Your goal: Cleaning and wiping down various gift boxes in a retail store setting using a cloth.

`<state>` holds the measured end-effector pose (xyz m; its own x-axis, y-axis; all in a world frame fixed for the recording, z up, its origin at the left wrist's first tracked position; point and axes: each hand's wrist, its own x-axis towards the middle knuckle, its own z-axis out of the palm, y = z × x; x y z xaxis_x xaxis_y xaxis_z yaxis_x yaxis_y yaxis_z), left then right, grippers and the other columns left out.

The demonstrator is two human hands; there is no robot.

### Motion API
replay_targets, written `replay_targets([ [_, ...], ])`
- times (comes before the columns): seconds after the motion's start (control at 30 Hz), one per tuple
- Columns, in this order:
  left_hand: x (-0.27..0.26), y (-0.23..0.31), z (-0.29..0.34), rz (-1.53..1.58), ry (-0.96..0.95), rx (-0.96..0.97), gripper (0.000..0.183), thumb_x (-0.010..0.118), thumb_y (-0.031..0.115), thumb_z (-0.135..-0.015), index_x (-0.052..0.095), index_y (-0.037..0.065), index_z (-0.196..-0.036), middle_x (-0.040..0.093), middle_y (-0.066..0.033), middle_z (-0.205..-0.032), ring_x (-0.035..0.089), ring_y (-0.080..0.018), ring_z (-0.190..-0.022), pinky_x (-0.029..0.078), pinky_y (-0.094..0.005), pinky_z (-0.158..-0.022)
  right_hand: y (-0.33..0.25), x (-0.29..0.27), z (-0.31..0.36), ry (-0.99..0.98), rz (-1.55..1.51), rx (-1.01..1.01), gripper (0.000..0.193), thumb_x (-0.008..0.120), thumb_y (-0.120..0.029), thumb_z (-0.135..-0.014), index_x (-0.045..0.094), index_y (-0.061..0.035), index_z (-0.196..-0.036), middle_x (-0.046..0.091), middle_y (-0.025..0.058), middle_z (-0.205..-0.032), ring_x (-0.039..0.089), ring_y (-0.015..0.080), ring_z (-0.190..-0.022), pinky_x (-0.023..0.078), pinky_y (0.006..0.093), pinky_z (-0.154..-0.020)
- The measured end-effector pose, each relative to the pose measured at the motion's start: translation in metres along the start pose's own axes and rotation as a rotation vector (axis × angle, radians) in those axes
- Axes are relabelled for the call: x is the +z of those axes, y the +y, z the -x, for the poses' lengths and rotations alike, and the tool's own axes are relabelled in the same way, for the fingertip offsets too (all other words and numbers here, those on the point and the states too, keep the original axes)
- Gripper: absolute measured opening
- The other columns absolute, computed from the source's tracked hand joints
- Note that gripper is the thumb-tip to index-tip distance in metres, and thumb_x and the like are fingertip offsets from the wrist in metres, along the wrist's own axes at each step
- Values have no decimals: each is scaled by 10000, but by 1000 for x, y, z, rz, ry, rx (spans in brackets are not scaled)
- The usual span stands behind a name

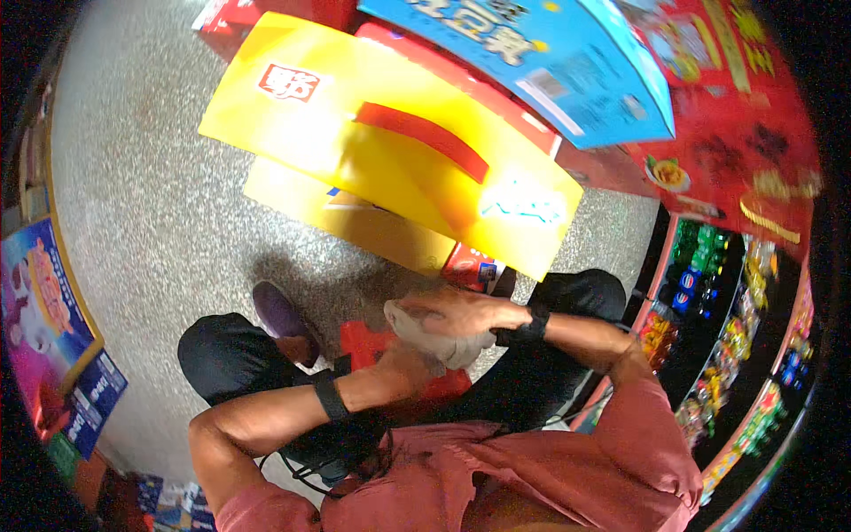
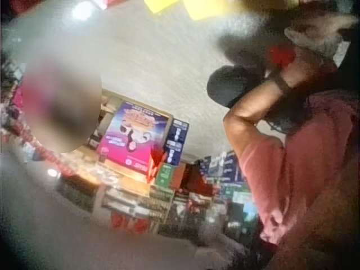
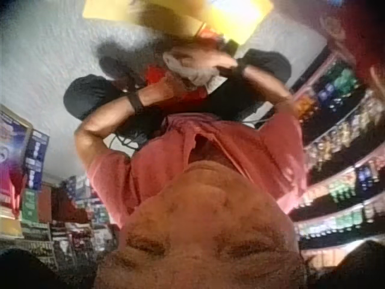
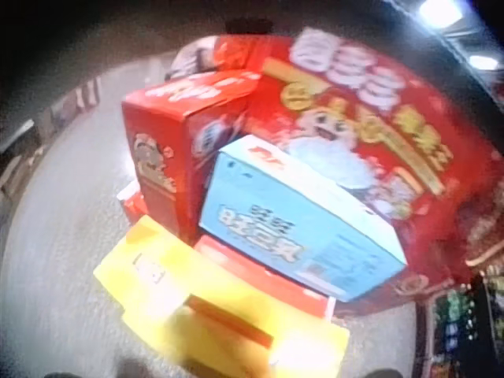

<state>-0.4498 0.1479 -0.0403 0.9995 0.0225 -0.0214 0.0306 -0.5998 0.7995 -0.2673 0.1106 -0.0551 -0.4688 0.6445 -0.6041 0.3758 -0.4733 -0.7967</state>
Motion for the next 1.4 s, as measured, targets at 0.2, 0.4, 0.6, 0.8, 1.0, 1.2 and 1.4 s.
replay_targets([
  [0.2, -61, -12, -31, -290, -478, -38, 650, 513, 445, -798, 315, 239, -1382, 363, -73, -1393, 338, -265, -1289, 265, -464, -1028, -16, -26, -15, 122, 150, -162, 349, 470, -174, -845, 534, -17, -1150, 599, 174, -1068, 573, 288, -956, 446, 367, -834],
  [0.4, 29, -115, -26, -431, -152, 34, 483, 482, 319, -858, 419, 186, -1318, 399, -75, -1365, 360, -292, -1259, 301, -447, -1009, -33, -32, -6, 298, 53, -210, 269, 436, -120, -842, 591, -7, -1030, 612, 86, -866, 529, 105, -807, 453, 271, -745],
  [0.6, -67, -80, -57, -290, -114, -32, 346, 556, 165, -817, 537, 112, -1158, 553, -89, -1163, 480, -263, -1117, 360, -358, -967, -62, -37, 22, 475, -375, -421, 271, 458, -142, -885, 574, -7, -1090, 603, 41, -974, 524, 97, -921, 434, 257, -830],
  [0.8, -114, -16, -63, -22, 404, 111, 443, 617, 166, -724, 501, 33, -1130, 533, -171, -1104, 494, -305, -1064, 394, -385, -922, -145, -75, 33, 677, -38, -506, 359, 524, -173, -839, 550, 12, -1146, 604, 51, -1034, 536, 93, -948, 432, 259, -852],
  [1.0, -116, -58, -75, 499, 714, -435, 331, 507, 174, -821, 544, -33, -1077, 591, -192, -1063, 557, -292, -977, 427, -339, -857, -228, -128, -9, 985, 353, -683, 353, 535, -228, -813, 576, 12, -1069, 631, 118, -958, 587, 172, -891, 462, 304, -790],
  [1.2, -88, -67, -91, 842, 692, -501, 303, 486, 189, -839, 497, -37, -1041, 583, -145, -925, 524, -222, -862, 412, -323, -780, -260, -174, -106, 1044, 895, -675, 280, 500, -187, -803, 583, -84, -1049, 606, 193, -904, 594, 377, -816, 478, 446, -743],
  [1.4, -85, -76, -85, 932, 708, -522, 281, 468, 145, -840, 473, -22, -1066, 554, -95, -936, 484, -161, -866, 403, -289, -785, -218, -157, -119, 995, 1140, -476, 146, 541, -144, -786, 596, -28, -856, 567, 172, -917, 582, 354, -815, 487, 461, -675],
])
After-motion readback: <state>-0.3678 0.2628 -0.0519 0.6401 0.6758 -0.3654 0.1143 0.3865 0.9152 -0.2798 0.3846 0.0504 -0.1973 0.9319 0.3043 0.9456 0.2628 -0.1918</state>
